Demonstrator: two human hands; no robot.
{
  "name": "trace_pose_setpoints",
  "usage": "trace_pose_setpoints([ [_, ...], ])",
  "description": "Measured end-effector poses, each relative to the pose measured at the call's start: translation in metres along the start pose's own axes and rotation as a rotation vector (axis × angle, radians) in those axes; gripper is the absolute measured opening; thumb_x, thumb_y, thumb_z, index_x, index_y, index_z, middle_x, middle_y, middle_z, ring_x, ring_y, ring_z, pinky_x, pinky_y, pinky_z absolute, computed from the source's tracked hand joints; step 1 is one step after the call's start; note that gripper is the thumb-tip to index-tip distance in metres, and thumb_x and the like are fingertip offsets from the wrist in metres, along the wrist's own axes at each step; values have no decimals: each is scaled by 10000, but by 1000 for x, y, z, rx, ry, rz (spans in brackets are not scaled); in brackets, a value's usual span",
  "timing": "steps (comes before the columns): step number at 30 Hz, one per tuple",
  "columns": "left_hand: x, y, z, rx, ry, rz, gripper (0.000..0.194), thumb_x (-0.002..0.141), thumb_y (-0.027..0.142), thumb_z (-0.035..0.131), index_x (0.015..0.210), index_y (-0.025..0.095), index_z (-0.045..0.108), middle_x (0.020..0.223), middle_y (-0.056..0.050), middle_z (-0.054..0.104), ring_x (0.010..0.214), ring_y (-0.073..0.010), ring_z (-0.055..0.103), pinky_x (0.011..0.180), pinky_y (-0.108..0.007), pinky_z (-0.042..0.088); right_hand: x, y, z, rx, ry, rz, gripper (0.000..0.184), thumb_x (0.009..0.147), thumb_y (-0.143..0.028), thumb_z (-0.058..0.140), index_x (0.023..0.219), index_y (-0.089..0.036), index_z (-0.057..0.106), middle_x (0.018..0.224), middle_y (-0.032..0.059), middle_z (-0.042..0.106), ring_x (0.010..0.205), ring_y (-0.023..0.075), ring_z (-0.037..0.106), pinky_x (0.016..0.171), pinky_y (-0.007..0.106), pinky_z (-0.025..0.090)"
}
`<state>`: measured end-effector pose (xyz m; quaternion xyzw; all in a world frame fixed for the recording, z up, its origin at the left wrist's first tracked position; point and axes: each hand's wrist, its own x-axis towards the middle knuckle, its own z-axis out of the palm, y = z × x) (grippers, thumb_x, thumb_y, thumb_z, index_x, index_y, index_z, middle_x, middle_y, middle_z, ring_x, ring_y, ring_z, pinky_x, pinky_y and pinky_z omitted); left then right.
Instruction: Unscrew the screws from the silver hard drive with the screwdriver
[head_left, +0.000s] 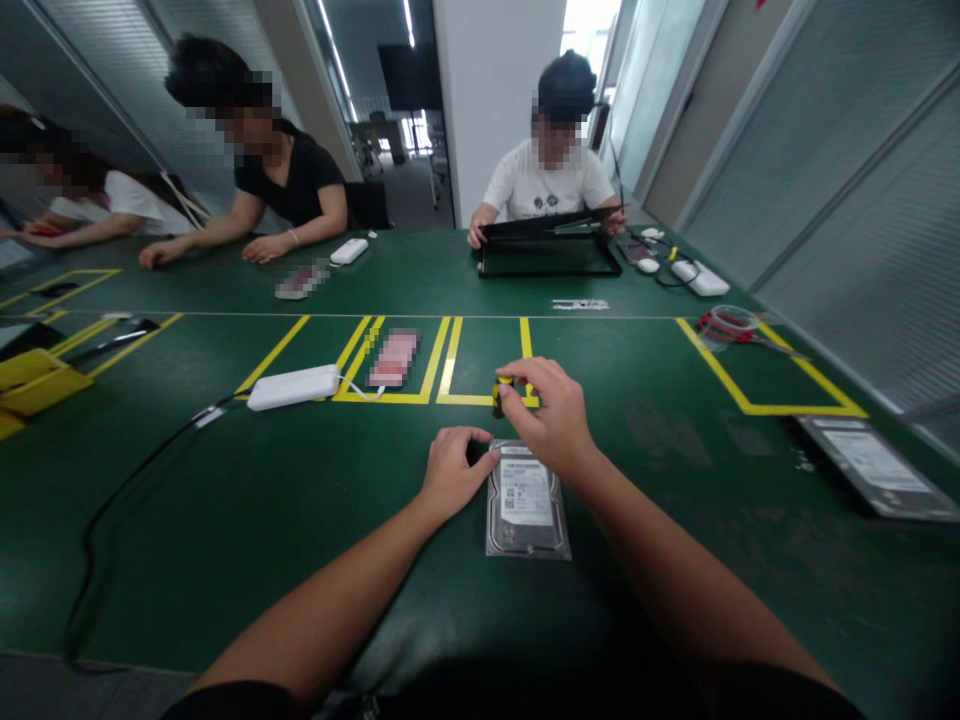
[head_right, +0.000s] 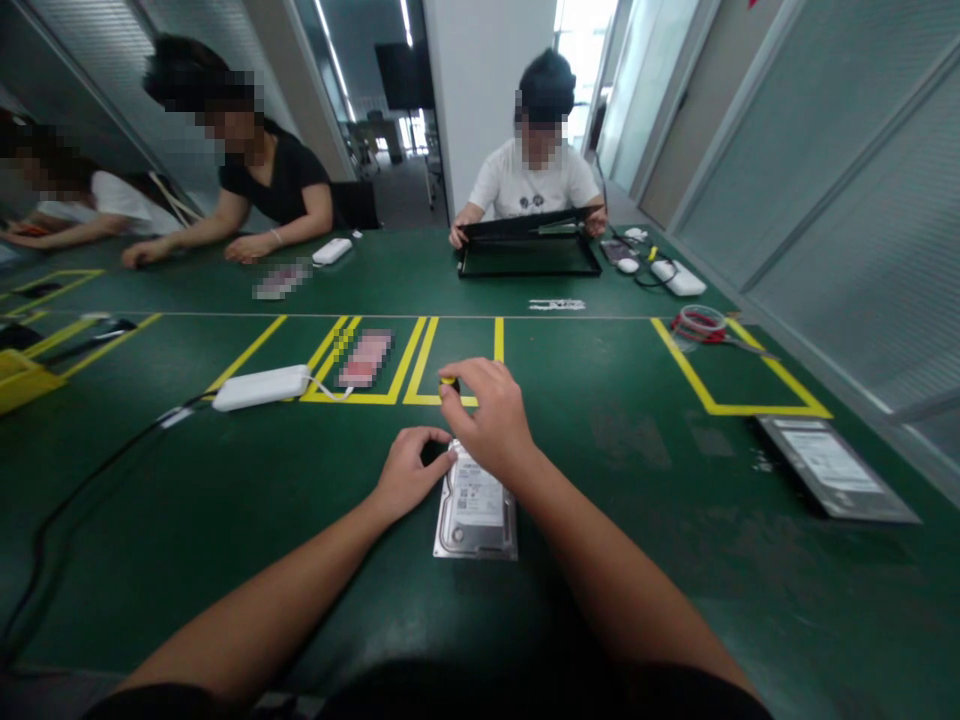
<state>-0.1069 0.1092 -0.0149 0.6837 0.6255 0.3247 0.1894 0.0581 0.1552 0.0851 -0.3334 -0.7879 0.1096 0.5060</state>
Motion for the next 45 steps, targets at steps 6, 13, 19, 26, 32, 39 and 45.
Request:
trace_pose_setpoints([
  [6, 0, -2, 1, -5, 7, 10, 183, 821, 320, 686, 979, 228, 669, 1034, -15, 706, 1022, -232, 583, 933, -389, 445, -1, -1, 1, 33, -2, 5, 127, 872, -269, 629, 984, -216, 656, 963, 42, 665, 897, 176, 603, 772, 339, 482],
  [13, -1, -3, 0, -12, 4, 15, 189, 822, 315, 683, 988, 227, 665, 1042, -13, 708, 1028, -231, 579, 932, -389, 445, -2, 0, 3, 8, 43, 20, 97, 854, -262, 664, 930, -206, 641, 878, 26, 648, 822, 159, 585, 721, 316, 460],
  [19, 0, -2, 0, -3, -3, -3, 198, 816, 314, 688, 994, 229, 669, 1053, -17, 709, 1040, -236, 578, 943, -392, 441, -3, 2, 3, -16, 46, 12, 112, 859, -235, 614, 966, -210, 638, 885, 19, 679, 803, 163, 592, 691, 314, 446],
  [26, -1, -2, 1, -6, 8, -6, 200, 816, 321, 691, 989, 224, 670, 1046, -19, 707, 1038, -235, 579, 938, -390, 444, -2, 2, 4, 30, 26, -16, 116, 865, -263, 639, 962, -200, 642, 940, 37, 666, 869, 167, 595, 725, 314, 456],
  [32, 0, -3, 0, -19, -8, -13, 212, 815, 327, 692, 998, 223, 676, 1052, -15, 711, 1043, -237, 581, 942, -395, 446, -4, 3, 6, 27, 48, -23, 94, 861, -229, 645, 945, -187, 642, 888, 31, 649, 841, 160, 582, 727, 312, 453],
  [39, 1, -3, -1, -29, -11, -22, 215, 805, 321, 702, 996, 226, 681, 1050, -14, 716, 1043, -238, 584, 945, -396, 451, -5, 3, 6, 23, 55, -27, 148, 856, -166, 584, 991, -192, 641, 922, 26, 684, 838, 161, 592, 722, 316, 453],
  [45, 0, -2, -1, -17, -4, -14, 211, 812, 324, 696, 997, 223, 683, 1045, -16, 714, 1036, -239, 587, 948, -401, 452, -2, 3, 4, 34, 46, -32, 103, 860, -273, 657, 925, -196, 639, 888, 30, 640, 856, 165, 582, 726, 314, 453],
])
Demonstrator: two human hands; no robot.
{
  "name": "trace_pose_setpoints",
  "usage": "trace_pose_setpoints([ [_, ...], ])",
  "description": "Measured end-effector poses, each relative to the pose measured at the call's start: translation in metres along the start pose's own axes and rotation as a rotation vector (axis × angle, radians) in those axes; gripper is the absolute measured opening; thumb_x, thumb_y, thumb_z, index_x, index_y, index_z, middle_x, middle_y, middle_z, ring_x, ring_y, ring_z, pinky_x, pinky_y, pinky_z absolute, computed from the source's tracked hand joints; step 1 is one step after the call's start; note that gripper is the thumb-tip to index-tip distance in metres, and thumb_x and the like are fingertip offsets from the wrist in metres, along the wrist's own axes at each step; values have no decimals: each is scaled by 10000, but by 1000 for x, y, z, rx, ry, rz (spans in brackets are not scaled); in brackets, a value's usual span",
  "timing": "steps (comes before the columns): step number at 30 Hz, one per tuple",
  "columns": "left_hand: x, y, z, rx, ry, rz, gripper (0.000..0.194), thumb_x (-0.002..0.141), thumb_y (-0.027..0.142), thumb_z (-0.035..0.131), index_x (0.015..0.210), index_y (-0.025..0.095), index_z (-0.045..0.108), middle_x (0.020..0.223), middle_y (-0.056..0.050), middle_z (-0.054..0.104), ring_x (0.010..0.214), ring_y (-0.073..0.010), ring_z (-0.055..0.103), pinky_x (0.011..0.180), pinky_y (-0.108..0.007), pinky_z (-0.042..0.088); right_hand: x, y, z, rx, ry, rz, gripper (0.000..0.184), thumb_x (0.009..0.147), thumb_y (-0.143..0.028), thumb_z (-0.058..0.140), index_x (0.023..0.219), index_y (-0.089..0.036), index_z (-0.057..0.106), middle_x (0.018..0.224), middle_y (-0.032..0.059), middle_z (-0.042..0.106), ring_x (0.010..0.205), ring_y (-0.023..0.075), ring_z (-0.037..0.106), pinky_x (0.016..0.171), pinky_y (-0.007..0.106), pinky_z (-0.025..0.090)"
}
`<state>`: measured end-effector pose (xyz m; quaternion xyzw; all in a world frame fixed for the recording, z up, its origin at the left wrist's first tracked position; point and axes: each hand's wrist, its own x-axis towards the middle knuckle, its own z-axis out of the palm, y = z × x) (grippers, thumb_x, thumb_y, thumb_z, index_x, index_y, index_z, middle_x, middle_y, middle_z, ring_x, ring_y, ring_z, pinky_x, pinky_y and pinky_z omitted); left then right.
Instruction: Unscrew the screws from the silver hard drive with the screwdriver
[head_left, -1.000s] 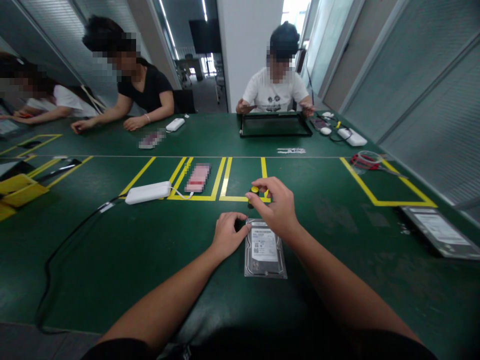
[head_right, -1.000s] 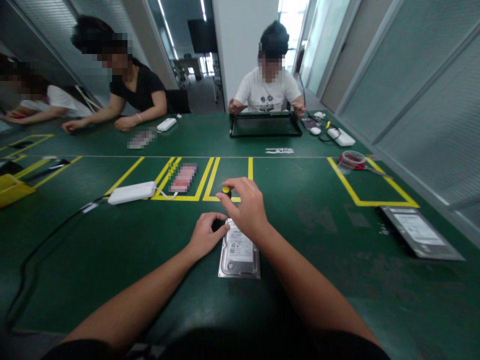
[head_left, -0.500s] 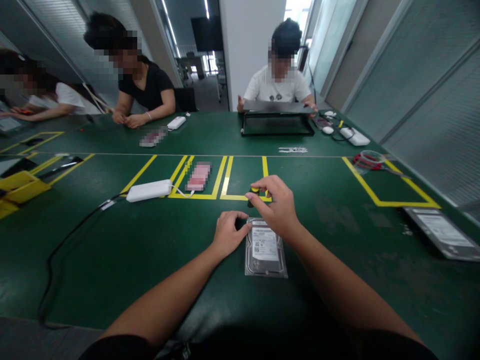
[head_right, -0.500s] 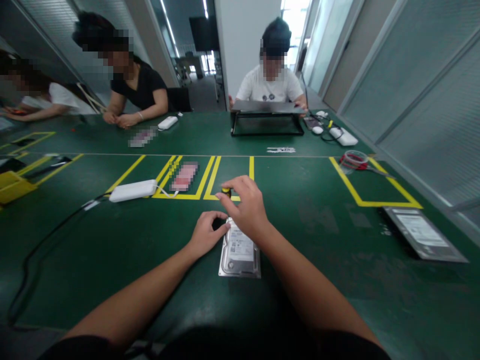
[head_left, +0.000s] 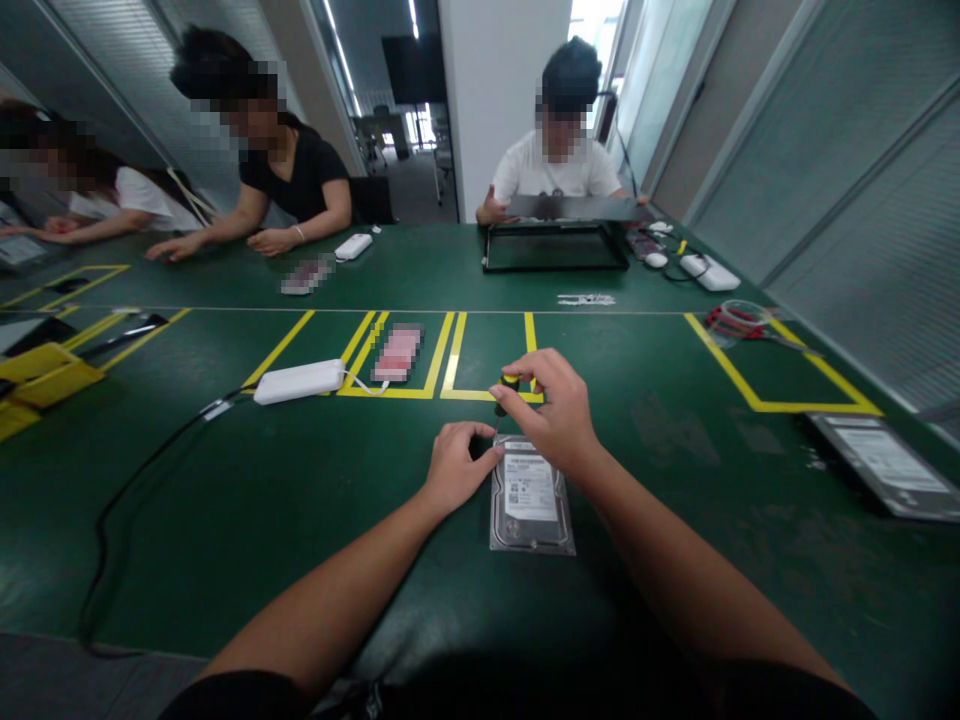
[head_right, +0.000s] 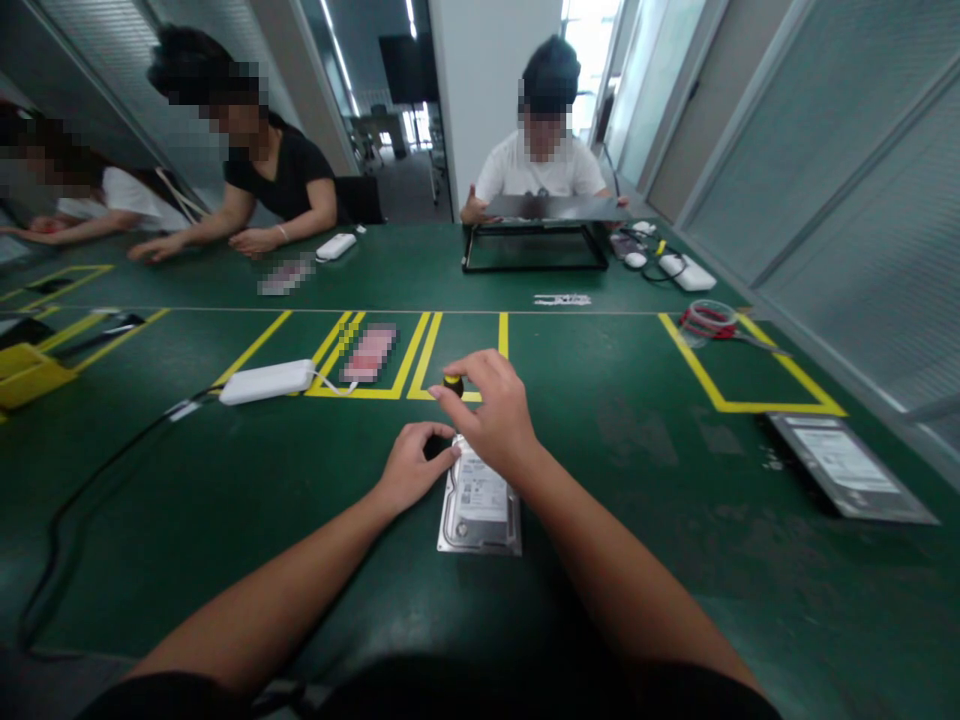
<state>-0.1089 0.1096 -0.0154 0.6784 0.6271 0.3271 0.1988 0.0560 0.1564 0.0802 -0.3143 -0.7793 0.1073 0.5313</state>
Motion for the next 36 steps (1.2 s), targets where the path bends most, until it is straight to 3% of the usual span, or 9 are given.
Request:
trace_pose_setpoints([
  [11, 0, -1, 1, -7, -2, -14, 212, 802, 318, 698, 992, 226, 677, 1049, -18, 707, 1046, -239, 580, 951, -405, 448, -1, 2, 0, -13, 10, 3, 145, 863, -171, 577, 984, -198, 652, 940, 27, 698, 848, 163, 605, 723, 320, 461],
  [18, 0, 1, 0, -5, -8, -13, 211, 806, 323, 690, 994, 226, 674, 1052, -16, 706, 1042, -237, 579, 949, -403, 441, 0, 3, 1, -7, 3, 0, 113, 843, -274, 679, 910, -191, 643, 884, 36, 638, 859, 168, 585, 738, 320, 467],
  [27, 0, 0, 0, -2, -1, -15, 215, 808, 339, 690, 995, 234, 675, 1048, -14, 706, 1045, -237, 581, 941, -394, 442, -2, 1, 0, 3, -6, 10, 162, 854, -151, 560, 978, -185, 658, 928, 38, 690, 862, 169, 605, 782, 342, 485],
  [32, 0, 3, -1, -4, -9, -17, 211, 817, 342, 683, 995, 229, 674, 1048, -17, 705, 1040, -236, 581, 943, -399, 445, 0, 2, 1, 24, -6, 34, 134, 867, -255, 638, 971, -192, 693, 929, 60, 622, 909, 177, 592, 792, 352, 499],
  [36, 0, 2, -1, -6, -3, -11, 204, 816, 333, 684, 989, 226, 669, 1051, -22, 706, 1031, -233, 585, 944, -395, 449, 0, 4, 1, -3, -12, 15, 131, 869, -279, 657, 979, -216, 689, 905, 39, 655, 872, 173, 601, 786, 358, 494],
])
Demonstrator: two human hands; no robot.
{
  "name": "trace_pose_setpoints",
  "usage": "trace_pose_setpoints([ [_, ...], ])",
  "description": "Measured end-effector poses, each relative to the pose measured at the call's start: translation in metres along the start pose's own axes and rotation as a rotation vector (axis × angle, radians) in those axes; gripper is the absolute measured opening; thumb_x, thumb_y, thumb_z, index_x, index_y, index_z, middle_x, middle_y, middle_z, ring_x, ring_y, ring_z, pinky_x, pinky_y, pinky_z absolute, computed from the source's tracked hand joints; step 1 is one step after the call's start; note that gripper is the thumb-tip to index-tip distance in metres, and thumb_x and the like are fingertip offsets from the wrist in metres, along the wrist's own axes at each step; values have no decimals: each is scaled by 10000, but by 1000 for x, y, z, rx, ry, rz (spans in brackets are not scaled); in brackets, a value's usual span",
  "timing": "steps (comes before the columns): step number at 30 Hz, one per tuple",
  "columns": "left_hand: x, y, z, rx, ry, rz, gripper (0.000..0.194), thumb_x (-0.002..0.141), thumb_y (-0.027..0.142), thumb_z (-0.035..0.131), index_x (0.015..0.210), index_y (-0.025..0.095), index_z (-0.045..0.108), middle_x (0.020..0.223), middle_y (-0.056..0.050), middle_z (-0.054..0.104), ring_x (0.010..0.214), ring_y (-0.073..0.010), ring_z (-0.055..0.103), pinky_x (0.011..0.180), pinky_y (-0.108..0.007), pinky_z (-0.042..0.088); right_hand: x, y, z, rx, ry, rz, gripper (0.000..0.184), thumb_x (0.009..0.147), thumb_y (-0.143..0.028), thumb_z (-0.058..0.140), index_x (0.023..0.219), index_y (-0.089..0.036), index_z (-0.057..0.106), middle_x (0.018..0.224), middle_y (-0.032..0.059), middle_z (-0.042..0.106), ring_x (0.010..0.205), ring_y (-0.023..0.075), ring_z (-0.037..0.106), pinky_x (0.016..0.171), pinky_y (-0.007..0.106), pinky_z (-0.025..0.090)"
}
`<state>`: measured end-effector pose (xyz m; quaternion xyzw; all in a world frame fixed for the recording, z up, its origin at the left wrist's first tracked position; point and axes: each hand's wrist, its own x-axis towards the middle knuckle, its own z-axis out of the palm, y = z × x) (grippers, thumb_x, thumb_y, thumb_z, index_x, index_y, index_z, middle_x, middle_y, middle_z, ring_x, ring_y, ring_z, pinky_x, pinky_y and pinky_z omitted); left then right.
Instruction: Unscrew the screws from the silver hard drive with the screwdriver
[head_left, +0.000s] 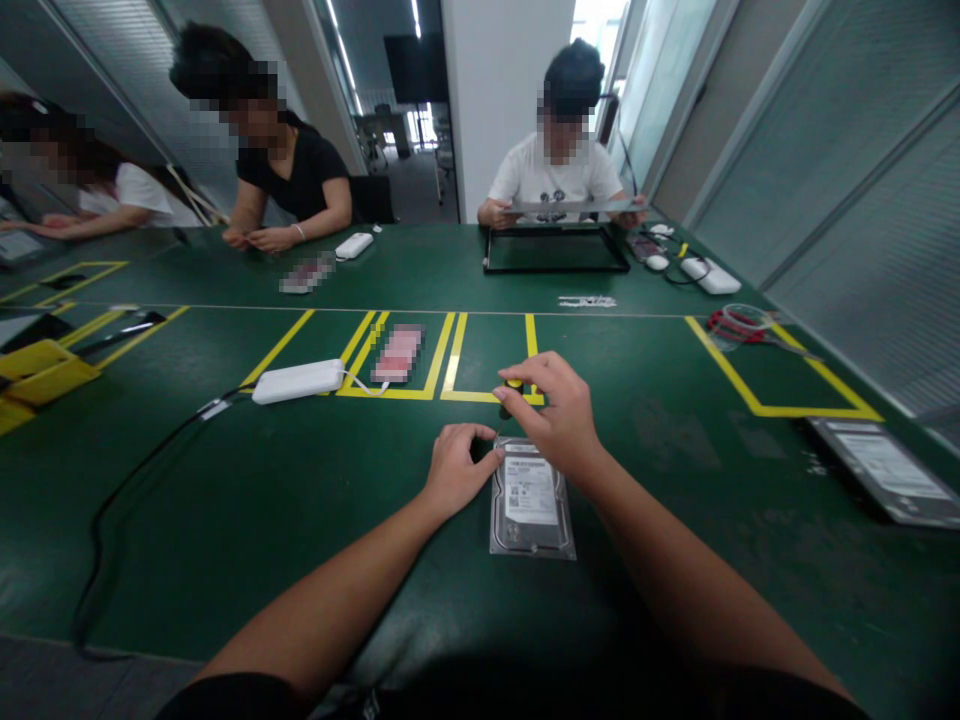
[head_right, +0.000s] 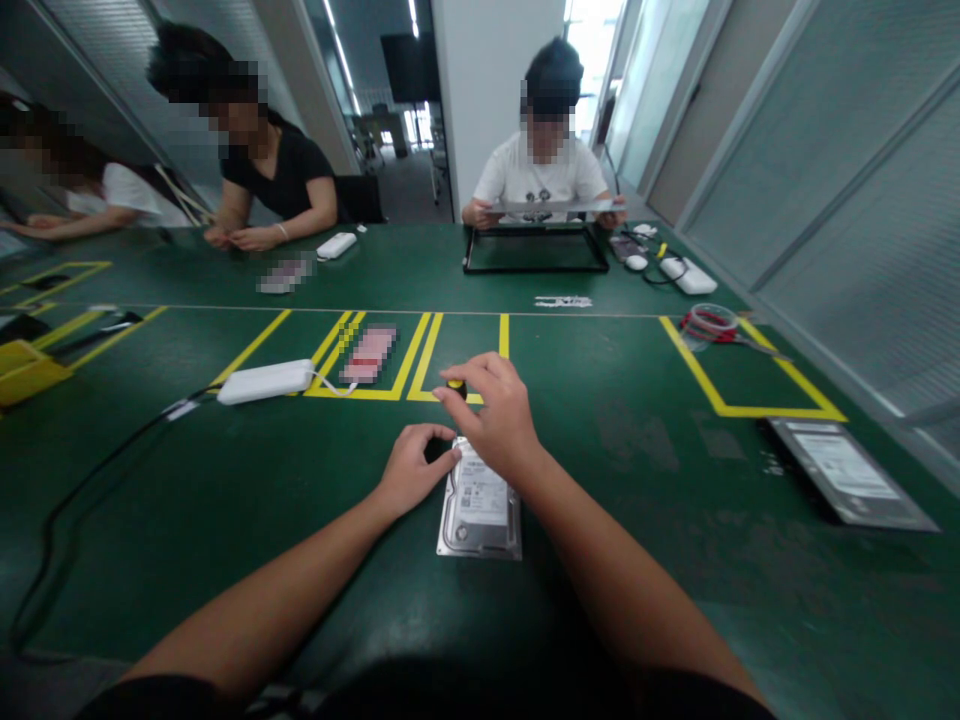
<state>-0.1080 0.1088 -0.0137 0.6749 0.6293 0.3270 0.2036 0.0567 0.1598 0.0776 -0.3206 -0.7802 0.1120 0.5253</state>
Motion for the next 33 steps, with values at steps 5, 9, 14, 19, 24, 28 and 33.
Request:
trace_pose_setpoints([
  [5, 0, -1, 1, 4, 0, -1, 206, 811, 327, 689, 990, 227, 671, 1048, -20, 705, 1038, -234, 579, 941, -395, 447, 0, 0, -1, -13, 18, -3, 184, 868, -210, 617, 1046, -214, 660, 969, 29, 709, 865, 168, 623, 765, 343, 491],
  [9, 0, -1, 1, 9, 5, -3, 211, 809, 336, 693, 988, 227, 674, 1042, -20, 705, 1028, -234, 580, 936, -393, 446, 0, -2, -1, 15, -3, -10, 132, 872, -237, 619, 993, -208, 664, 980, 43, 688, 935, 180, 622, 776, 342, 490],
  [14, 0, 0, 0, 4, -1, 4, 207, 811, 332, 689, 988, 225, 675, 1043, -19, 707, 1034, -238, 578, 936, -395, 444, 0, -1, -1, -3, 2, -4, 123, 849, -274, 676, 940, -193, 662, 908, 41, 647, 887, 173, 595, 764, 334, 479],
  [19, 0, 0, 0, 6, 4, 1, 208, 808, 328, 693, 987, 224, 674, 1045, -20, 708, 1035, -237, 581, 935, -393, 446, -1, -2, -1, -18, 14, -23, 132, 864, -200, 598, 987, -207, 643, 927, 29, 685, 859, 170, 599, 743, 335, 468],
  [24, 0, 0, 1, 8, 6, 0, 208, 805, 327, 693, 987, 228, 672, 1043, -23, 708, 1037, -239, 585, 937, -395, 449, 0, -3, -1, 15, 1, -10, 132, 861, -219, 604, 988, -214, 642, 985, 43, 676, 911, 178, 601, 736, 334, 468],
  [28, 0, 0, 0, 9, 4, -3, 211, 807, 331, 690, 991, 229, 672, 1051, -22, 710, 1049, -243, 586, 950, -402, 444, 0, -2, 0, 2, -8, 4, 115, 845, -282, 662, 930, -211, 631, 898, 31, 644, 874, 177, 584, 747, 336, 463],
  [33, 0, 0, 0, 9, 2, 1, 207, 807, 318, 688, 991, 223, 672, 1046, -22, 708, 1044, -241, 581, 947, -402, 445, -2, -1, 0, -12, 7, -10, 130, 855, -204, 600, 980, -206, 634, 934, 31, 682, 860, 174, 595, 747, 338, 464],
])
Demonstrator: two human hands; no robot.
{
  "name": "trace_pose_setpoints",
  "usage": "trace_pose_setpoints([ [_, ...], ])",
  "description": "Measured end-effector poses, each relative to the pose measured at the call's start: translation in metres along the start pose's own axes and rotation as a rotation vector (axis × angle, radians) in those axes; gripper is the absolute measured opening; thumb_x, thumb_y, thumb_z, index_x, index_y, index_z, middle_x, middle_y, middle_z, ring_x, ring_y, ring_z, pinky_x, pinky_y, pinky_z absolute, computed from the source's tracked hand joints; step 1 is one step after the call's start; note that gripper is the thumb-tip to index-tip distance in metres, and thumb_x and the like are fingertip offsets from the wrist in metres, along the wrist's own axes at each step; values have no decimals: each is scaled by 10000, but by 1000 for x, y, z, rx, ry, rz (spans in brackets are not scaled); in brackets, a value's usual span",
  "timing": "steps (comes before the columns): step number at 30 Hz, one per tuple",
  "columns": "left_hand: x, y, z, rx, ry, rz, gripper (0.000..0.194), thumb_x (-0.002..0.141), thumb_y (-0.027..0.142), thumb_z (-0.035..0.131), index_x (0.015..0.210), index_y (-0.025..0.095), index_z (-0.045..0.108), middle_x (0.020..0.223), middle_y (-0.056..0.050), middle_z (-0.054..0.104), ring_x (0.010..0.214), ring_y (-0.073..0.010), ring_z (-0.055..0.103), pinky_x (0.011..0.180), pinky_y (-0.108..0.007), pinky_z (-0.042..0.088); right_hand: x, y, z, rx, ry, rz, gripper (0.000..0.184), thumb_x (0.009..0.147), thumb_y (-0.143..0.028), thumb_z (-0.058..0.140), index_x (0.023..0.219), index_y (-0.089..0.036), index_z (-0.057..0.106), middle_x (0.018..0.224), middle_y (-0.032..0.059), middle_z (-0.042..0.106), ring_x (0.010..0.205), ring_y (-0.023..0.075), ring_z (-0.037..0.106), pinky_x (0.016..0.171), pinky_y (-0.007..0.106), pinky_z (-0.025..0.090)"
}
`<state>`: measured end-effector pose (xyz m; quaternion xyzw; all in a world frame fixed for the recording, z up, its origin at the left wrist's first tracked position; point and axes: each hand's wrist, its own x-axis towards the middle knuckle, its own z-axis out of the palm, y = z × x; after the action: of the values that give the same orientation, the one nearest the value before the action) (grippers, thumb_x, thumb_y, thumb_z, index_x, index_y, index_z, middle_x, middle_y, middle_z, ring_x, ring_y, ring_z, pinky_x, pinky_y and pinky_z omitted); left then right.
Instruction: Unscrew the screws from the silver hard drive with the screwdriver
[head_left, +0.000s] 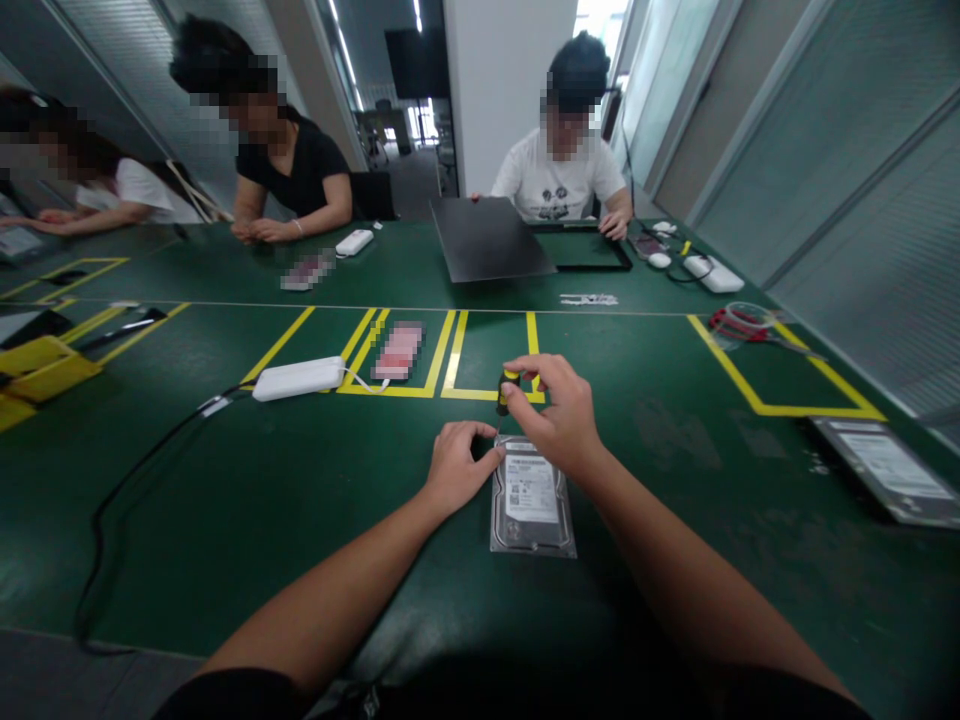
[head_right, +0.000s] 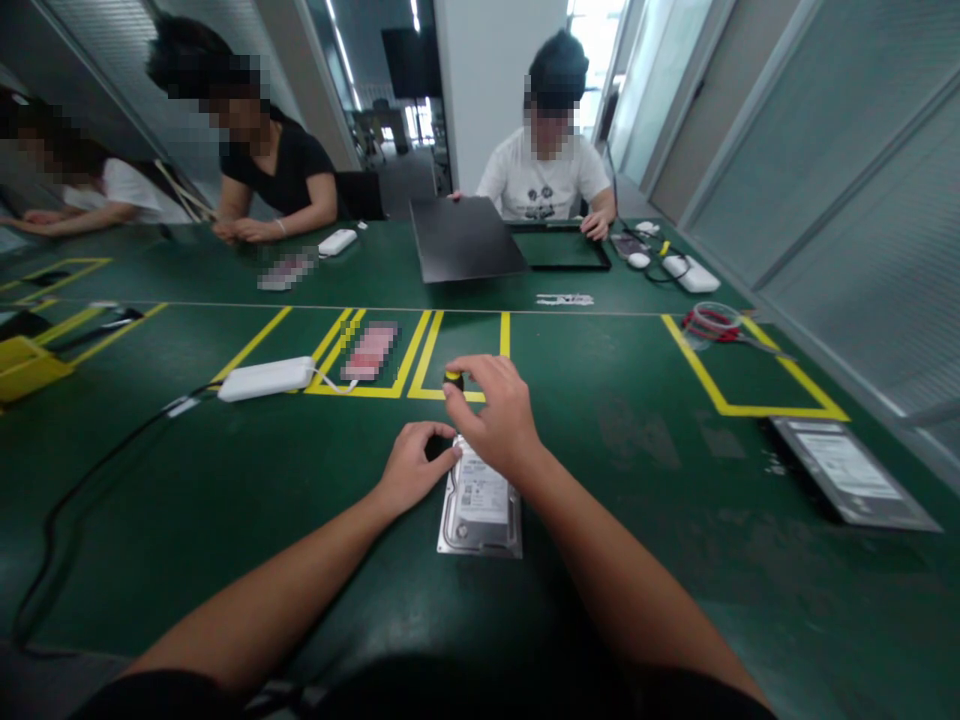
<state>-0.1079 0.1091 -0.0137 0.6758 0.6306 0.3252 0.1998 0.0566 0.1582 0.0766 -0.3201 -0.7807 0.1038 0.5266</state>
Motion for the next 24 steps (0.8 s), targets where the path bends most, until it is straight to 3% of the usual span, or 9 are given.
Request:
trace_pose_setpoints([
  [5, -1, -2, 1, 9, 3, 4, 214, 809, 333, 690, 997, 230, 670, 1041, -24, 704, 1043, -243, 579, 941, -401, 451, 0, -2, 0, 41, -5, 3, 151, 862, -198, 572, 999, -212, 635, 1004, 46, 688, 918, 183, 612, 748, 341, 473],
  [9, -1, -2, 2, 9, 5, 1, 205, 811, 335, 688, 987, 232, 670, 1042, -23, 705, 1047, -243, 581, 949, -401, 450, 1, -1, 1, 26, 3, 0, 113, 851, -284, 654, 932, -210, 627, 905, 37, 642, 879, 178, 584, 742, 334, 469],
  [12, 0, -2, 2, 7, 1, -4, 210, 808, 332, 691, 993, 234, 670, 1047, -22, 706, 1051, -246, 578, 946, -404, 452, 0, 0, 1, 5, 9, -7, 83, 865, -254, 626, 936, -210, 625, 892, 30, 655, 851, 172, 583, 747, 338, 463],
  [18, 0, -2, 1, 6, 6, 7, 205, 808, 331, 694, 985, 232, 669, 1042, -19, 708, 1043, -241, 582, 947, -401, 447, -1, -2, 1, 29, -13, 17, 201, 859, -167, 560, 1036, -209, 647, 969, 33, 689, 864, 168, 599, 742, 336, 468],
  [24, 0, -2, 1, 10, 4, 11, 199, 811, 325, 690, 986, 233, 666, 1044, -18, 707, 1047, -242, 583, 940, -396, 448, 2, -2, 1, 40, -12, 23, 127, 848, -288, 673, 949, -213, 657, 911, 35, 632, 879, 172, 582, 744, 334, 475],
])
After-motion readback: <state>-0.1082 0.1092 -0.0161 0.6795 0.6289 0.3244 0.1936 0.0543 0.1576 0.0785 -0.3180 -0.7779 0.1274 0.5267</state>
